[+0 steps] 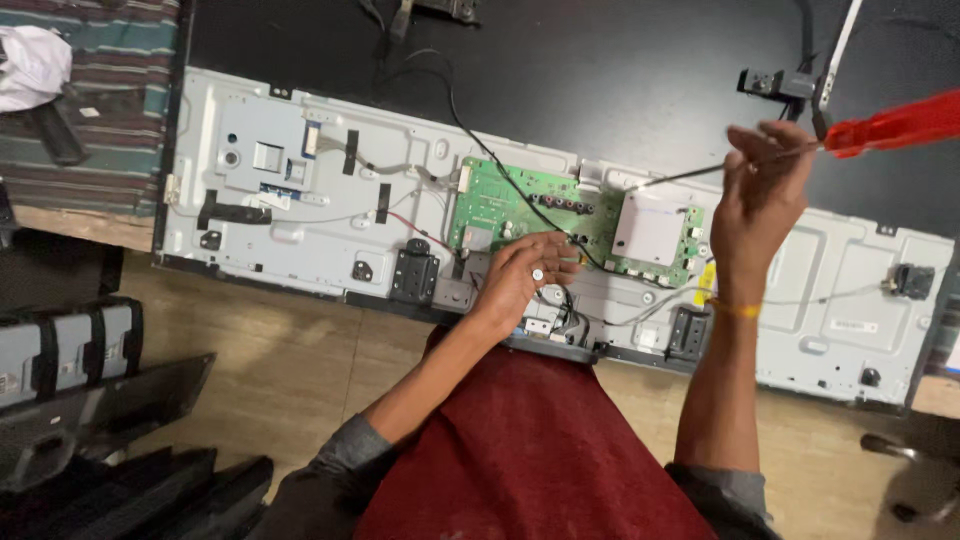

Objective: The person disassembles a television chassis, removes a metal bracket, cleans the interior with a brush, and uses a screwdriver to manipulate components and wires on the circuit board. The person then reattaches the bracket and continues adjusting internal parts.

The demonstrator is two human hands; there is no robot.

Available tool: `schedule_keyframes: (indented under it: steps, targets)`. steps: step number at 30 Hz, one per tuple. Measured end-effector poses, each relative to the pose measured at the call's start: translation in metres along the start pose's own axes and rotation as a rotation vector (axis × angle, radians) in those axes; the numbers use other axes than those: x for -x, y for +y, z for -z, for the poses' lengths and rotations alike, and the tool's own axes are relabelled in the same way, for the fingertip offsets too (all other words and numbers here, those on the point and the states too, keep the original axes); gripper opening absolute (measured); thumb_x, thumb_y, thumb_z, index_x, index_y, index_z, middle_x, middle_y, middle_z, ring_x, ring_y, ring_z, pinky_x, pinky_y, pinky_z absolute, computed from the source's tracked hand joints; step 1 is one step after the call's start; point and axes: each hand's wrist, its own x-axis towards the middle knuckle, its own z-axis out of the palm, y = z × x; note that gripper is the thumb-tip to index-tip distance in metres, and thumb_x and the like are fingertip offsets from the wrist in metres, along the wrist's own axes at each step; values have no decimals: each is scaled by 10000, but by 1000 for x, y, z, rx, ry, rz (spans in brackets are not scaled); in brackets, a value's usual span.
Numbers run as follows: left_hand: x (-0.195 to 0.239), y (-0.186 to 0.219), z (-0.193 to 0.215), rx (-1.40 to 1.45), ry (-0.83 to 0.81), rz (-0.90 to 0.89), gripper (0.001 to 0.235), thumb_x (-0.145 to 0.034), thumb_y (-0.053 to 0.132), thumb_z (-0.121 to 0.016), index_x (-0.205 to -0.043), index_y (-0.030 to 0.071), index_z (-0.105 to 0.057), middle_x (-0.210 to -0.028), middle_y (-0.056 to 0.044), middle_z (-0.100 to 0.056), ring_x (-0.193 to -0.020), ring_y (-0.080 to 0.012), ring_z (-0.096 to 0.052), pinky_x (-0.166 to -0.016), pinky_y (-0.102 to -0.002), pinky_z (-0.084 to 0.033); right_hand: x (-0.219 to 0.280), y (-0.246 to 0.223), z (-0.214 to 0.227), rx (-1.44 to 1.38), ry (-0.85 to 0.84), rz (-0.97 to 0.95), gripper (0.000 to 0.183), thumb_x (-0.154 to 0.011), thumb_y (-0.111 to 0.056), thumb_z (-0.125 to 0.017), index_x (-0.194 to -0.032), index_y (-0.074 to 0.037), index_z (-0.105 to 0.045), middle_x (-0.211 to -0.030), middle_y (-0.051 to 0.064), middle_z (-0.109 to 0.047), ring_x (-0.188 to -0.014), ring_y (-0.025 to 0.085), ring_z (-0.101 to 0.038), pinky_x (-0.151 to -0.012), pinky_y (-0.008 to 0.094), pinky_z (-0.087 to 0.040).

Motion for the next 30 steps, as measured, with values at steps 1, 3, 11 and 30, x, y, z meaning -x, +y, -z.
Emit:
schedule_keyframes:
  steps: [1,3,11,30]
  targets:
    - [0,1,-1,6,1,3,316,-1091,175,-424,-1279,-4,-603,-1158,-191,-708,-1016,-277,-721,-874,-418,-599,-3,0,1,-112,-55,-12,268,-1052,100,-545,-1308,45,-486,-1125,101,-767,-1060,201,-756,-882,289,-607]
    - [2,0,-1,-18,13,-1,275,-1108,178,-426,-1239,0,-590,-1150,-185,-712,-999,-273,-720,-861,-415,-597,-3,0,0,-10,-57,54,121,-1092,124,-563,-1193,57,-551,-1055,129,-766,-1023,215,-791,-881,298,-645]
    - [12,14,12,-140,123,-49,220,-1059,173,-507,-1057,17,-662,-988,-102,-701,-844,-181,-674,-721,-346,-571,9,4,-25,104,122,24,91,-1166,69,-658,-1111,31,-597,-912,118,-761,-839,146,-747,-682,257,-565]
    - [-22,96,97,-1860,283,-467,465,-909,418,-769,-829,-18,-628,-598,-155,-642,-523,-310,-655,-476,-454,-481,18,26,-12,22,89,28,53,-1199,77,-562,-1166,51,-528,-1010,157,-768,-975,208,-823,-824,303,-688]
